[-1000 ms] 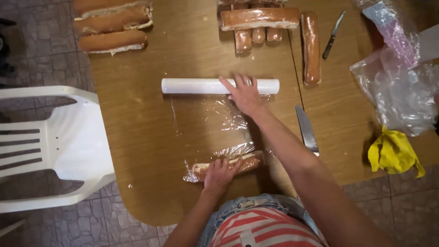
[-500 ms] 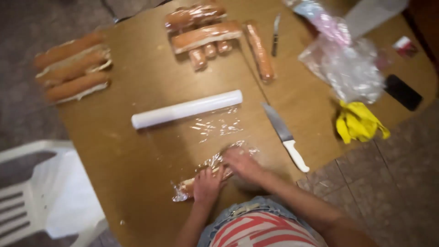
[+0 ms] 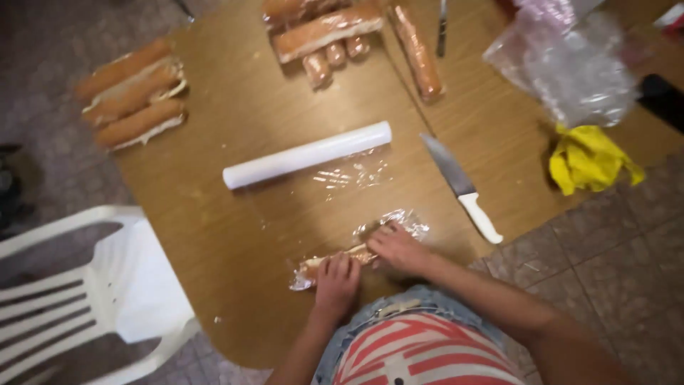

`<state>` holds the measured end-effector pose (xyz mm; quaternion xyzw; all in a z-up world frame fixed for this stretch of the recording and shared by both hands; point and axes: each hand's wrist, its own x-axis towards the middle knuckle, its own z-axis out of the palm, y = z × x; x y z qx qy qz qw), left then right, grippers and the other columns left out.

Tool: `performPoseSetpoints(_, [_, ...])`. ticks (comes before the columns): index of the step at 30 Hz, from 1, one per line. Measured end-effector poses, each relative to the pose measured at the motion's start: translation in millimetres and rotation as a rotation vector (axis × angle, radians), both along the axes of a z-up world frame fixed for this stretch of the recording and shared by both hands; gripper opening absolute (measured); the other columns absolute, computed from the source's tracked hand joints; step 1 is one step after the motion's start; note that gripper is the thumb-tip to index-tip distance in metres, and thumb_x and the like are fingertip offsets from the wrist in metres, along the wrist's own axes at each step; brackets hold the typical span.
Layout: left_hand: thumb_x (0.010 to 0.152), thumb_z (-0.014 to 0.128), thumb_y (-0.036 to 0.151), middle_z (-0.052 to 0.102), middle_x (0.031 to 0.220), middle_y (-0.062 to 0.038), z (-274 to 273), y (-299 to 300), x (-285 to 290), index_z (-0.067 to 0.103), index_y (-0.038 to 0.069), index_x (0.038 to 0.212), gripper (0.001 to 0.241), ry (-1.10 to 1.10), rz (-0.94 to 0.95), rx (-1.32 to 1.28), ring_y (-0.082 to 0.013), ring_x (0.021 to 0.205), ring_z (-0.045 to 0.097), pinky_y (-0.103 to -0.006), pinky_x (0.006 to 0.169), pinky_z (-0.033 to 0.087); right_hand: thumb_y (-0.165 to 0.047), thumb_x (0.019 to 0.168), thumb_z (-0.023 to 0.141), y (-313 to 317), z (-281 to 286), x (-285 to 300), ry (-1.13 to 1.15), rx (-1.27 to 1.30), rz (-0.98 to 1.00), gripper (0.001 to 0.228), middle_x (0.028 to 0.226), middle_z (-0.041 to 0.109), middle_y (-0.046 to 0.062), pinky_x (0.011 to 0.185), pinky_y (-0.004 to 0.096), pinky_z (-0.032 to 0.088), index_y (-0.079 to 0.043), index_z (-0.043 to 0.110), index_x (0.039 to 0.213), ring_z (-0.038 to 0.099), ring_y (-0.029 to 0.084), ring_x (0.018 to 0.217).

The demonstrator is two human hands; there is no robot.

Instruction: The person is wrapping individual bread rolls in plastic wrap on a wooden table, using a knife to cut the wrap when needed.

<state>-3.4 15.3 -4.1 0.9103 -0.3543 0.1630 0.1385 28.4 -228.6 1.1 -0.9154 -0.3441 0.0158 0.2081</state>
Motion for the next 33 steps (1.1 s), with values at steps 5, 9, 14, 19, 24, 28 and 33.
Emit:
performPoseSetpoints(5, [0.101, 0.056, 0.019, 0.061, 0.13, -0.016, -8.1, 26.0, -1.3, 0.066, 0.017, 0.13, 0.03, -0.065, -0.012, -0.054, -0.0362, 0.121, 0.061, -0.0514, 0.102, 0.048, -0.071, 0.086, 0.055, -6.0, -3.0, 9.0, 0.149, -0.091, -0.007, 0.055, 0.104, 0.062, 0.001, 0.098, 0.049, 0.043, -0.021, 0.056, 0.109, 0.059, 0.023, 0.109])
performPoseSetpoints(9, [0.103, 0.055, 0.017, 0.063, 0.123, -0.013, 9.6, 22.7, 12.7, 0.07, 0.021, 0.124, 0.025, -0.105, -0.005, -0.125, -0.0337, 0.112, 0.065, -0.0464, 0.092, 0.052, -0.062, 0.088, 0.063, -12.7, 85.1, 44.7, 0.421, -0.005, -0.06, 0.044, 0.099, 0.068, 0.005, 0.096, 0.053, 0.045, -0.02, 0.069, 0.097, 0.065, 0.029, 0.108])
performPoseSetpoints(14, [0.105, 0.053, 0.019, 0.064, 0.126, -0.01, -0.7, 25.4, 11.3, 0.07, 0.024, 0.124, 0.026, -0.118, -0.017, -0.147, -0.0328, 0.112, 0.064, -0.0445, 0.091, 0.053, -0.029, 0.072, 0.061, -20.9, 277.9, 29.7, 0.852, -0.593, -0.361, 0.039, 0.103, 0.067, 0.015, 0.084, 0.051, 0.06, -0.019, 0.058, 0.11, 0.07, 0.036, 0.097])
performPoseSetpoints(19, [0.105, 0.054, 0.018, 0.065, 0.124, -0.01, 1.0, 25.1, 11.1, 0.071, 0.025, 0.124, 0.027, -0.118, -0.008, -0.109, -0.0318, 0.111, 0.065, -0.0437, 0.091, 0.053, -0.029, 0.079, 0.057, -17.9, 273.6, 17.3, 0.924, -0.361, -0.251, 0.031, 0.1, 0.068, 0.012, 0.08, 0.047, 0.06, -0.017, 0.06, 0.107, 0.07, 0.033, 0.093])
performPoseSetpoints(24, [0.104, 0.056, 0.021, 0.064, 0.126, -0.01, 2.4, 24.4, 11.4, 0.069, 0.025, 0.128, 0.028, -0.075, 0.001, -0.113, -0.0322, 0.113, 0.064, -0.044, 0.094, 0.052, -0.03, 0.087, 0.052, -15.1, 272.6, 19.4, 0.959, -0.091, -0.103, 0.024, 0.096, 0.069, 0.01, 0.076, 0.043, 0.059, -0.015, 0.062, 0.104, 0.07, 0.028, 0.087])
performPoseSetpoints(28, [0.103, 0.056, 0.023, 0.064, 0.127, -0.009, -5.5, 28.4, 7.4, 0.07, 0.026, 0.126, 0.027, -0.054, 0.014, -0.128, -0.0325, 0.115, 0.063, -0.045, 0.095, 0.051, -0.03, 0.095, 0.047, -8.6, 273.8, 24.4, 0.982, 0.166, 0.061, 0.024, 0.092, 0.07, 0.007, 0.072, 0.039, 0.059, -0.014, 0.064, 0.1, 0.07, 0.024, 0.081])
performPoseSetpoints(33, [0.099, 0.062, 0.036, 0.063, 0.127, -0.007, 3.1, 24.7, 13.5, 0.068, 0.031, 0.127, 0.029, -0.039, 0.04, -0.083, -0.0305, 0.114, 0.063, -0.0443, 0.092, 0.051, -0.03, 0.104, 0.042, -6.5, 276.8, 25.0, 1.002, 0.407, 0.21, 0.031, 0.088, 0.071, 0.004, 0.067, 0.034, 0.058, -0.012, 0.066, 0.097, 0.07, 0.019, 0.075])
